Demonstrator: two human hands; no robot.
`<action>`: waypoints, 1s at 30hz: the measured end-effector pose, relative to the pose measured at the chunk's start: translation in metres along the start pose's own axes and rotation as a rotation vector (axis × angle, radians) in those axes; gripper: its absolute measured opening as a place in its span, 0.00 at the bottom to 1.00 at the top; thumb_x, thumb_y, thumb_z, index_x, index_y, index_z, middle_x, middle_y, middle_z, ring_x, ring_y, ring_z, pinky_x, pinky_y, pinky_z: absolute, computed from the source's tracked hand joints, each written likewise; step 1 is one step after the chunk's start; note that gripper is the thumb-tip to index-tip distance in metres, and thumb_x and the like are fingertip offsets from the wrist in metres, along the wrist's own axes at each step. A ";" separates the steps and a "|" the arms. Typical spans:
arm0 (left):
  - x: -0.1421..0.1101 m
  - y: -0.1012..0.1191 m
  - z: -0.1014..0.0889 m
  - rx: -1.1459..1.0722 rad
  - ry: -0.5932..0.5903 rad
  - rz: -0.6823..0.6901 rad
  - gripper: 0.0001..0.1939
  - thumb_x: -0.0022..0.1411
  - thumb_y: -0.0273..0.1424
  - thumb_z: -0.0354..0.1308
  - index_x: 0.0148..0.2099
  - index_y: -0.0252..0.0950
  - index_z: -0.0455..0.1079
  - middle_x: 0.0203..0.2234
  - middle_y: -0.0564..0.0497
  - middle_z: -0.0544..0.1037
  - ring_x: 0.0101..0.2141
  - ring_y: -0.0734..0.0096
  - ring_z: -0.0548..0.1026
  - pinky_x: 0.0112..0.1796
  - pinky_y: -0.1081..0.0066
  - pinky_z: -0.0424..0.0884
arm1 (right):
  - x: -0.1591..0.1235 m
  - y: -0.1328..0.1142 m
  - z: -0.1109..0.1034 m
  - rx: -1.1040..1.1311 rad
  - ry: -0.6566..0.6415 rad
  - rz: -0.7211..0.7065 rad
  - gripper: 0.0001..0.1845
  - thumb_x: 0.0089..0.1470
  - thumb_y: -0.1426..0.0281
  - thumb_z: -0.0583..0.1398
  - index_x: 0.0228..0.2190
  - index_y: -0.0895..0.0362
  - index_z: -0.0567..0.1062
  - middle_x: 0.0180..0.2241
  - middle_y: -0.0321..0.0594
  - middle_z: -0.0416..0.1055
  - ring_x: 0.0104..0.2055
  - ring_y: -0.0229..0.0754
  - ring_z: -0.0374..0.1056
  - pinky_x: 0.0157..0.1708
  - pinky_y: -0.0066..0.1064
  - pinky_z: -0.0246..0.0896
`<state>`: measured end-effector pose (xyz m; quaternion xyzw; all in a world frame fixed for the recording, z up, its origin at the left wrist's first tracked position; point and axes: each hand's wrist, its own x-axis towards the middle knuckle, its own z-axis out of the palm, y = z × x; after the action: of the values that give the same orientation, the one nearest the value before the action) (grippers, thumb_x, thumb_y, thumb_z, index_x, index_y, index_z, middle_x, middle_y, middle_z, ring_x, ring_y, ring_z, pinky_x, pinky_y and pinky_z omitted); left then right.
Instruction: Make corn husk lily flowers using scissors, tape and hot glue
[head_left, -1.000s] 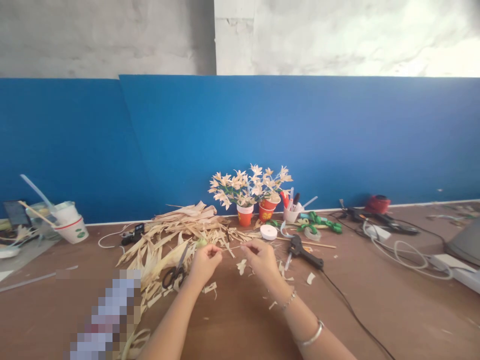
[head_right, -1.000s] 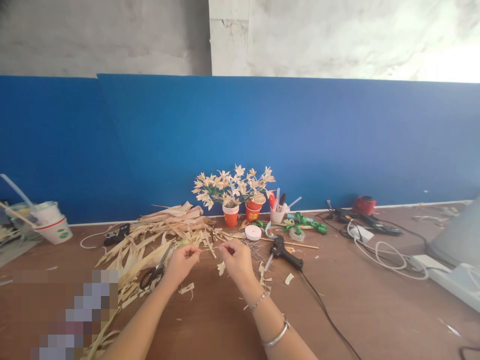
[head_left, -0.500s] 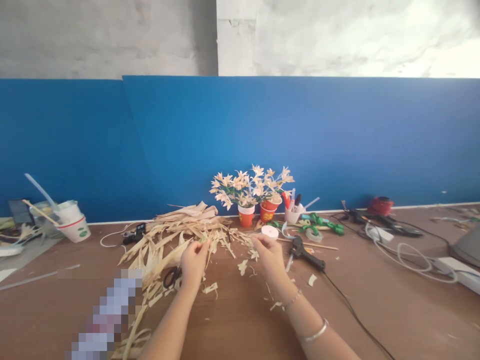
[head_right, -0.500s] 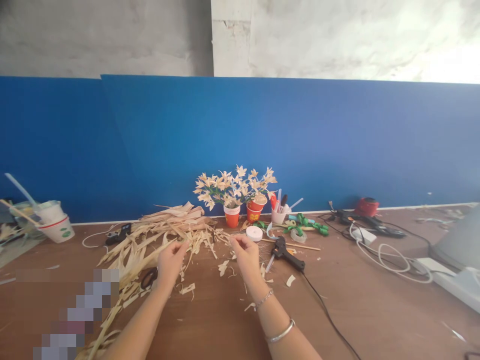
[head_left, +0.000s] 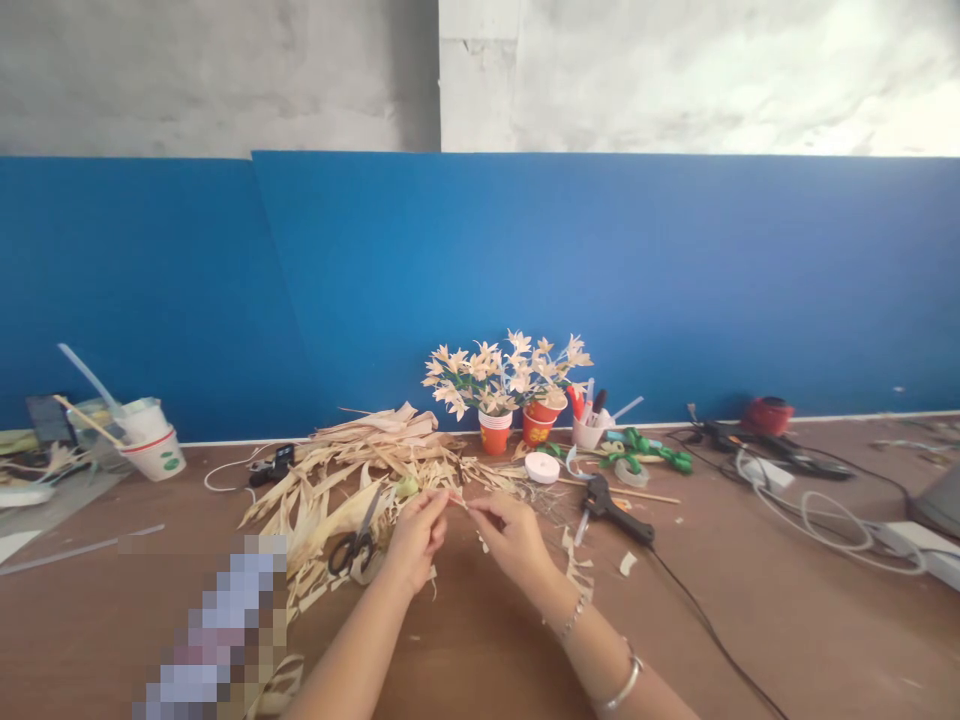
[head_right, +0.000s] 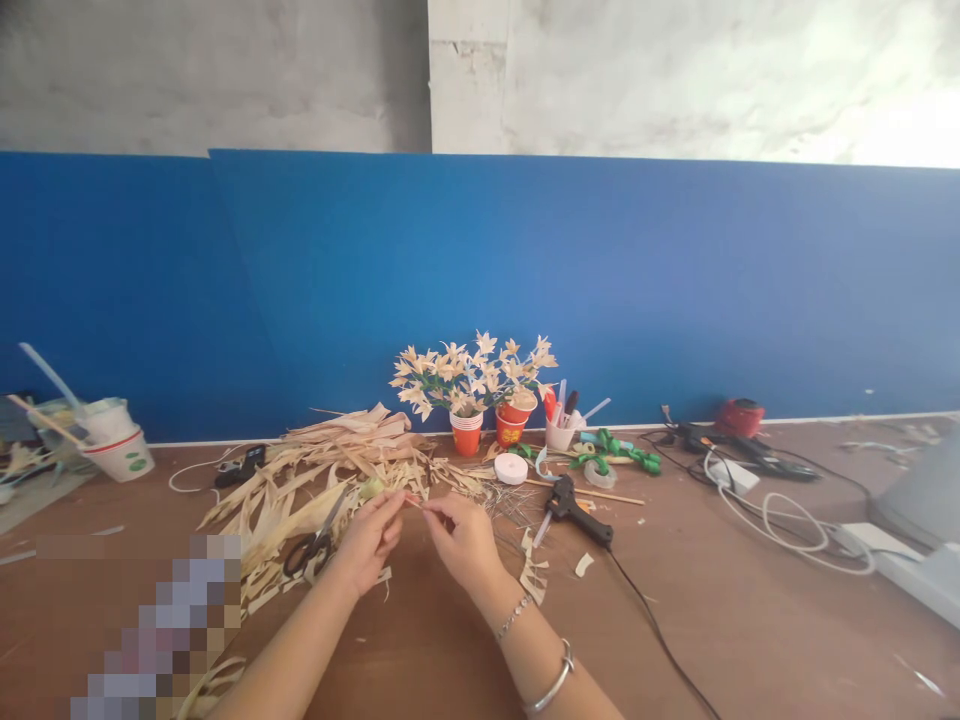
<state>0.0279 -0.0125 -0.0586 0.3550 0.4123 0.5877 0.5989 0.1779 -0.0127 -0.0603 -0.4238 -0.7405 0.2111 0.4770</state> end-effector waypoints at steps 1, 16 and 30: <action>0.001 0.001 -0.002 -0.064 0.012 0.011 0.16 0.44 0.39 0.65 0.31 0.32 0.69 0.30 0.51 0.76 0.12 0.92 0.52 0.12 0.84 0.42 | 0.000 0.001 -0.001 -0.015 -0.018 0.003 0.11 0.53 0.70 0.55 0.30 0.55 0.79 0.26 0.40 0.75 0.27 0.41 0.68 0.30 0.30 0.61; 0.016 0.017 -0.020 -0.670 0.385 0.062 0.09 0.60 0.16 0.52 0.31 0.31 0.69 0.22 0.53 0.77 0.24 0.81 0.77 0.24 0.86 0.74 | 0.013 0.013 -0.013 0.581 0.155 0.462 0.14 0.44 0.58 0.61 0.23 0.58 0.70 0.14 0.28 0.57 0.17 0.32 0.50 0.18 0.25 0.45; 0.002 0.010 -0.003 -0.600 0.169 -0.028 0.11 0.61 0.16 0.50 0.31 0.28 0.71 0.25 0.48 0.79 0.26 0.76 0.78 0.24 0.83 0.75 | 0.002 -0.017 0.013 0.629 -0.192 0.534 0.23 0.47 0.51 0.60 0.26 0.60 0.76 0.26 0.39 0.72 0.17 0.30 0.57 0.16 0.24 0.41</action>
<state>0.0213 -0.0098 -0.0505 0.1067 0.2735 0.7023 0.6485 0.1588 -0.0194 -0.0536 -0.4130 -0.5454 0.5815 0.4403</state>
